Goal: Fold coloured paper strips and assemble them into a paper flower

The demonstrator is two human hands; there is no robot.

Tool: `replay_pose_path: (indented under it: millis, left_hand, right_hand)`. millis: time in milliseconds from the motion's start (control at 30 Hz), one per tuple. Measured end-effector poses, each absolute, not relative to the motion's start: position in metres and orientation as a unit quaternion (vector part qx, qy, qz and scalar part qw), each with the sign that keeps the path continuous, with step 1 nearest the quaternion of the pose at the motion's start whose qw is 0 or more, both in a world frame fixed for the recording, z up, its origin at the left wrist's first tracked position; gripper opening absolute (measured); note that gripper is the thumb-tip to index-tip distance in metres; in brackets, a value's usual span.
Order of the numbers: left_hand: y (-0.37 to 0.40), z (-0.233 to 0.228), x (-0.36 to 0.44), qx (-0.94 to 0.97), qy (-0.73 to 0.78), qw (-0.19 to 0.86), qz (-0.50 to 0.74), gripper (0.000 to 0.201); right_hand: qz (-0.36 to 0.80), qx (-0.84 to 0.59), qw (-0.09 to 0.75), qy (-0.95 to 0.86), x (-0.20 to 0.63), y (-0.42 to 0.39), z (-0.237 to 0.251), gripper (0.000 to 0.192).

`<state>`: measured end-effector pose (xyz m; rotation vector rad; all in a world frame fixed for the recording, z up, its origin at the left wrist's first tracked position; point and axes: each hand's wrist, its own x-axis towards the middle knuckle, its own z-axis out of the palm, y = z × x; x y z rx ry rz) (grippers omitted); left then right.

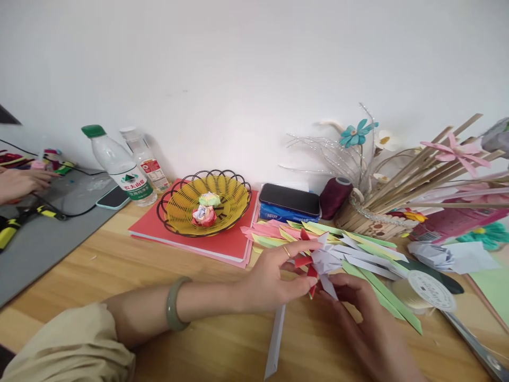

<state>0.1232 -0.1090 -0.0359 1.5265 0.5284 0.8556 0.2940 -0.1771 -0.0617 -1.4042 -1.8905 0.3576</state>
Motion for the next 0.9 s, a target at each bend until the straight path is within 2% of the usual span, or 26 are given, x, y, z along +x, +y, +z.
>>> replay_pose_path:
  millis: [167,433,633,800,900]
  left_hand:
    - [-0.108,-0.037,0.123,0.657,0.247,0.610,0.368,0.054]
    - [-0.106,-0.040,0.125,0.632,0.263,0.606,0.405,0.023]
    - [-0.101,-0.043,0.130,0.549,0.296,0.653,0.430,0.011]
    - [-0.102,-0.042,0.132,0.483,0.338,0.702,0.400,0.021]
    - [-0.108,-0.039,0.132,0.498,0.364,0.693,0.373,0.025]
  right_hand:
    - [0.203,-0.554,0.418,-0.691,0.291,-0.175,-0.058,0.013]
    - [0.183,-0.546,0.388,-0.720,0.293,-0.179,-0.052,0.018]
    - [0.147,-0.519,0.374,-0.754,0.295,-0.181,-0.041,0.012]
    - [0.021,-0.468,0.380,-0.797,0.293,-0.185,-0.040,0.023]
    - [0.004,-0.469,0.376,-0.799,0.290,-0.185,-0.039,0.029]
